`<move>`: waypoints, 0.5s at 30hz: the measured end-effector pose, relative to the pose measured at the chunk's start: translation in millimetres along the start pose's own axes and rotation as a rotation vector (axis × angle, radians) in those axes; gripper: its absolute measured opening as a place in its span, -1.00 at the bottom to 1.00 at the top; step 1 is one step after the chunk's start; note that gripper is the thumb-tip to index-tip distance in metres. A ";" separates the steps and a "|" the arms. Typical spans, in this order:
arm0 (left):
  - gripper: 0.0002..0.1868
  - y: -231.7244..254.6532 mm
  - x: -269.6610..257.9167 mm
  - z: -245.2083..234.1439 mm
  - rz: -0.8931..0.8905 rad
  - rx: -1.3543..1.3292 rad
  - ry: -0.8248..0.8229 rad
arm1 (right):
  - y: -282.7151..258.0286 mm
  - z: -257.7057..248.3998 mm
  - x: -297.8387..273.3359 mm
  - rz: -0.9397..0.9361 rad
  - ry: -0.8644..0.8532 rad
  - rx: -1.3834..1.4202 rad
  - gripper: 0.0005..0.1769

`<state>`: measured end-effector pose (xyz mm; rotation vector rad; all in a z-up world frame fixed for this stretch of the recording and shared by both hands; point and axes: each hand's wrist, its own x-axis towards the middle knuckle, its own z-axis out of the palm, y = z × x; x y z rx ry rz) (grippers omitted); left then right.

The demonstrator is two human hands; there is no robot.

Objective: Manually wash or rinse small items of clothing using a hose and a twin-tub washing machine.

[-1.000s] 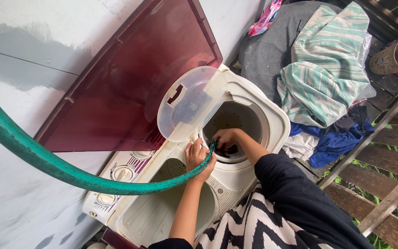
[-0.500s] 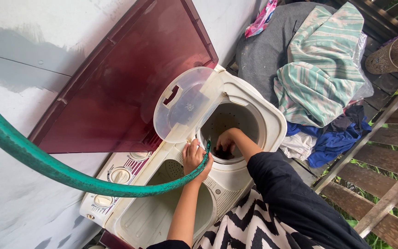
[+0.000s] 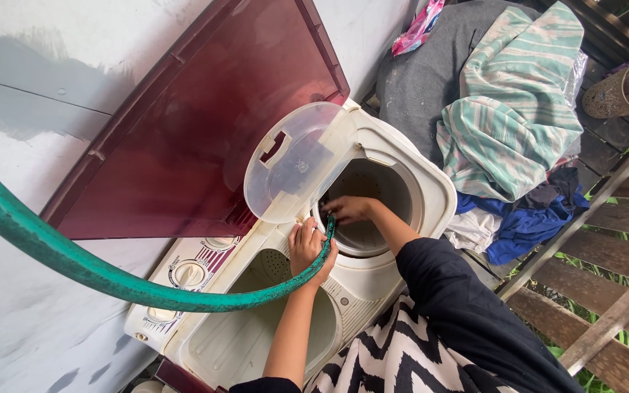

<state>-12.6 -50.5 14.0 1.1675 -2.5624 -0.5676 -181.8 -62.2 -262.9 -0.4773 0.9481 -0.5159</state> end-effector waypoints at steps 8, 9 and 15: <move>-0.79 -0.3 0.9 0.8 0.023 0.012 0.005 | 14.6 -2.3 9.0 0.391 -0.093 -0.514 -0.30; -0.79 -0.6 0.5 1.4 0.030 0.008 0.013 | 19.0 -2.9 13.0 0.267 -0.041 -0.418 -0.38; -0.77 -0.8 0.2 1.9 0.023 -0.011 0.006 | -21.8 9.4 12.9 -0.478 0.427 0.349 -0.52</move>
